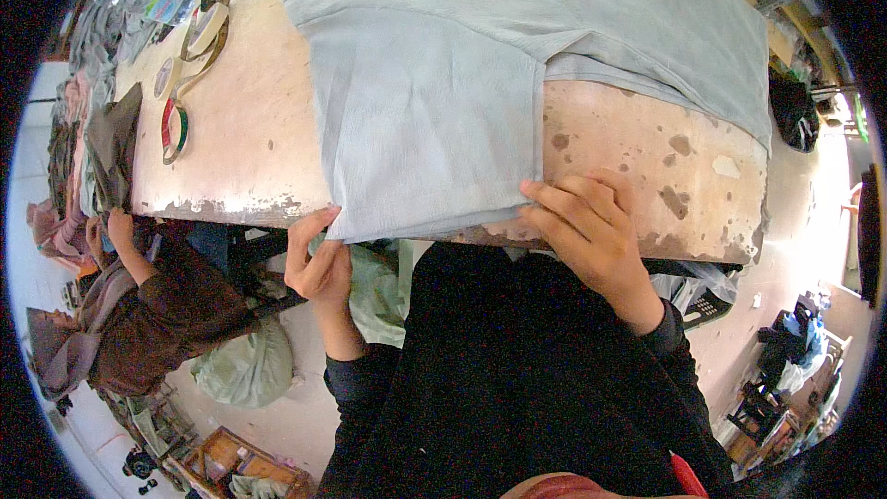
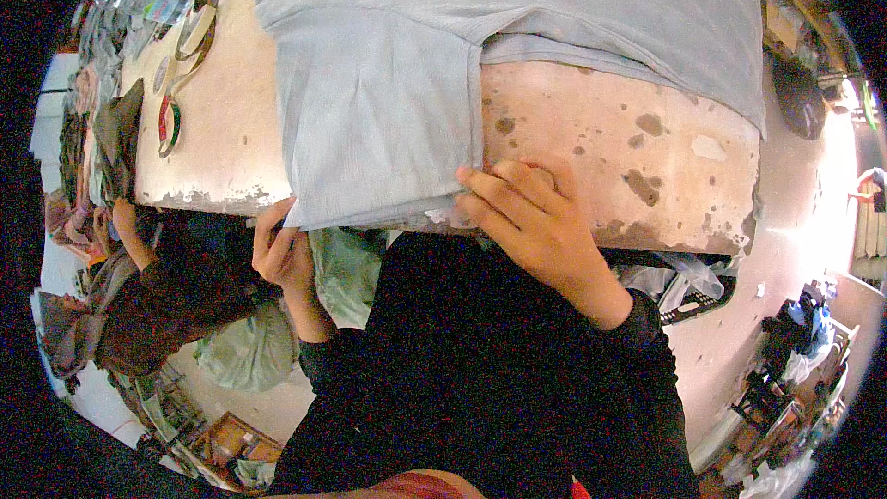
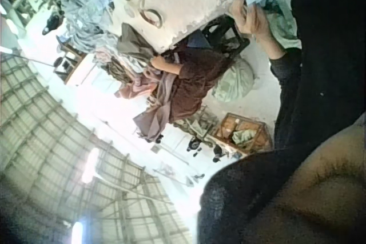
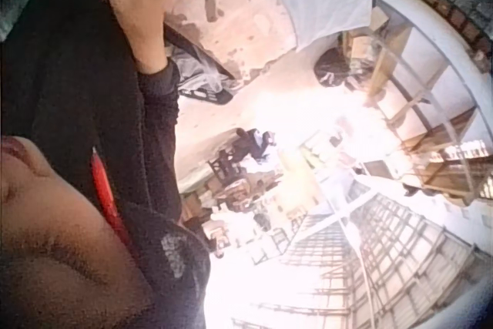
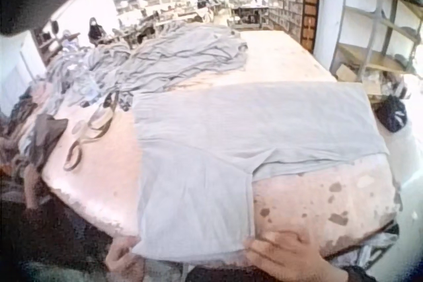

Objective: The person folds a light gray sweatshirt on a worktable in a garment workshop. They smooth the fabric, fold the sleeves and body, measure the folded width with a tape measure, and secure the fold with a small piece of tape. The folded sweatshirt remains on the table at the end of the clip.

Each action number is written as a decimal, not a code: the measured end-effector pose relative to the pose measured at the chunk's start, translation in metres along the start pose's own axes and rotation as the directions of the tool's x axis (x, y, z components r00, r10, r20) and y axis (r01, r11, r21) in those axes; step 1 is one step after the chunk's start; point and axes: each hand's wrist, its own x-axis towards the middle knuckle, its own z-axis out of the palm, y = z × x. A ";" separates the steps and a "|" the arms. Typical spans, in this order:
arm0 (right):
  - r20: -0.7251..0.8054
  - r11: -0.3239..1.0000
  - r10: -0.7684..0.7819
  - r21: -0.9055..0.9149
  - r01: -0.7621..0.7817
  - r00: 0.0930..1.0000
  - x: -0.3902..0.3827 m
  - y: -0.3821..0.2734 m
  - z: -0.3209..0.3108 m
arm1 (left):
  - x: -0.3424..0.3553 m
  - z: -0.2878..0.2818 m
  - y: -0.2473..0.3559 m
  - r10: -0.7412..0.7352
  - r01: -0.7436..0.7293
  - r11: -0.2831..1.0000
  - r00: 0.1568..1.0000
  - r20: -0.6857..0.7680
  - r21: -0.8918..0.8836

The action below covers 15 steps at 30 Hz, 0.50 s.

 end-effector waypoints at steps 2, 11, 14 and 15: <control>0.086 0.972 0.046 0.227 -0.064 0.995 0.004 0.007 -0.006 | 0.004 -0.009 -0.003 0.054 -0.052 0.998 0.996 0.068 -0.033; 0.312 0.983 -0.150 0.149 0.108 0.938 0.026 0.036 -0.017 | 0.011 -0.026 0.006 -0.063 0.073 0.997 0.952 0.299 -0.024; 0.344 0.961 -0.260 0.188 0.205 0.902 0.032 0.047 -0.017 | 0.010 -0.026 0.003 -0.013 0.001 0.999 0.941 0.340 0.035; 0.340 0.948 -0.296 0.217 0.231 0.893 0.034 0.050 -0.016 | 0.013 -0.026 0.003 0.028 -0.045 0.998 0.937 0.348 0.041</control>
